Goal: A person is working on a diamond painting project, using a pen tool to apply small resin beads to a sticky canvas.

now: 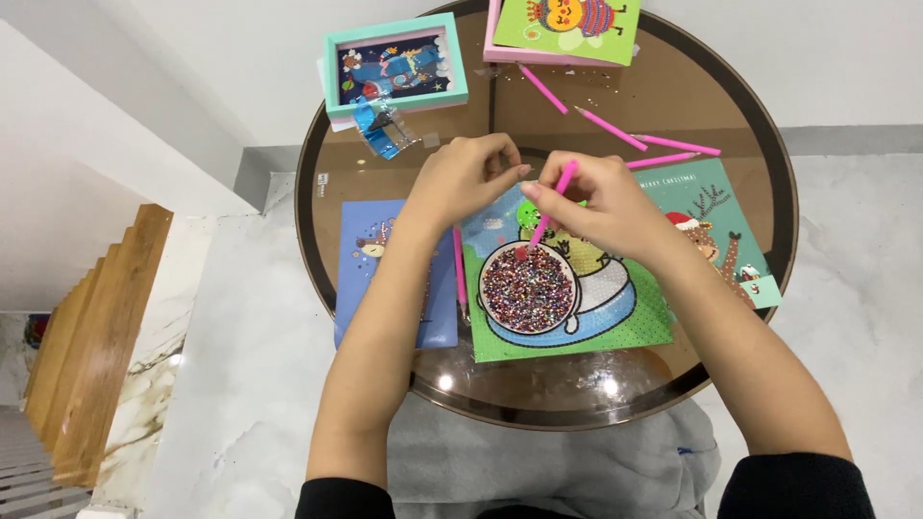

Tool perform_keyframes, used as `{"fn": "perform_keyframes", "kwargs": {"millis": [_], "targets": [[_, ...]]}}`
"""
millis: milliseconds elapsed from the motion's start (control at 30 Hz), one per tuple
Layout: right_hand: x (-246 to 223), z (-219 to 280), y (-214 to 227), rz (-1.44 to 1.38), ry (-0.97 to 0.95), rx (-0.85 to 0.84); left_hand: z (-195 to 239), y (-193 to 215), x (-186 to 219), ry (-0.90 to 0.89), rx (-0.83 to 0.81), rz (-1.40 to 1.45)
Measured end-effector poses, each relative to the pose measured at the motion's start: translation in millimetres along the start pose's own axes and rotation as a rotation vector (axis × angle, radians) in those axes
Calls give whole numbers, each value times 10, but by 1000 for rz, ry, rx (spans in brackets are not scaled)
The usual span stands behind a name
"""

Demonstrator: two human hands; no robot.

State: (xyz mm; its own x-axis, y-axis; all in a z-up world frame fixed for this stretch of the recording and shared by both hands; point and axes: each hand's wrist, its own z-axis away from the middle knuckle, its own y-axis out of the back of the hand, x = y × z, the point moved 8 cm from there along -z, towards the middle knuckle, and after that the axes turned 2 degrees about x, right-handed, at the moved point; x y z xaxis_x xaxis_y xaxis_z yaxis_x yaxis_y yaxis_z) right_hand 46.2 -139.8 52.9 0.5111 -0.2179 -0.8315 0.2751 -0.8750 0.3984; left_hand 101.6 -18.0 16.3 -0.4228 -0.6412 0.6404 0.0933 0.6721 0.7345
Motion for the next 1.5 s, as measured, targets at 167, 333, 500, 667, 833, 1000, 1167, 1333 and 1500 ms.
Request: {"fn": "perform_keyframes", "kwargs": {"millis": [167, 333, 500, 667, 833, 1000, 1167, 1333, 1500], "targets": [[55, -124, -189, 87, 85, -80, -19, -1, -108, 7, 7, -10], [-21, -49, -314, 138, 105, -122, 5, 72, -38, 19, 8, 23], [67, -44, -336, 154, 125, -135, -9, 72, -43, 4, 11, 16], [43, -42, -310, 163, 152, -109, -16, 76, -59, 2, 21, 17], [-114, 51, -120, 173, 179, -30, -4, 101, -47, -32, 62, 21], [-474, 508, 169, 21, 164, 112, 19, 149, -12, -32, 126, 60], [-87, 1260, 194, 108, 101, 198, 97, 264, 143, -101, 195, 43], [-51, 1573, 148, 317, -43, 265, 322, 378, 498, -179, 330, 32], [45, 1594, 83, 441, -87, 216, 827, 110, 962, -52, -33, -19]]}}
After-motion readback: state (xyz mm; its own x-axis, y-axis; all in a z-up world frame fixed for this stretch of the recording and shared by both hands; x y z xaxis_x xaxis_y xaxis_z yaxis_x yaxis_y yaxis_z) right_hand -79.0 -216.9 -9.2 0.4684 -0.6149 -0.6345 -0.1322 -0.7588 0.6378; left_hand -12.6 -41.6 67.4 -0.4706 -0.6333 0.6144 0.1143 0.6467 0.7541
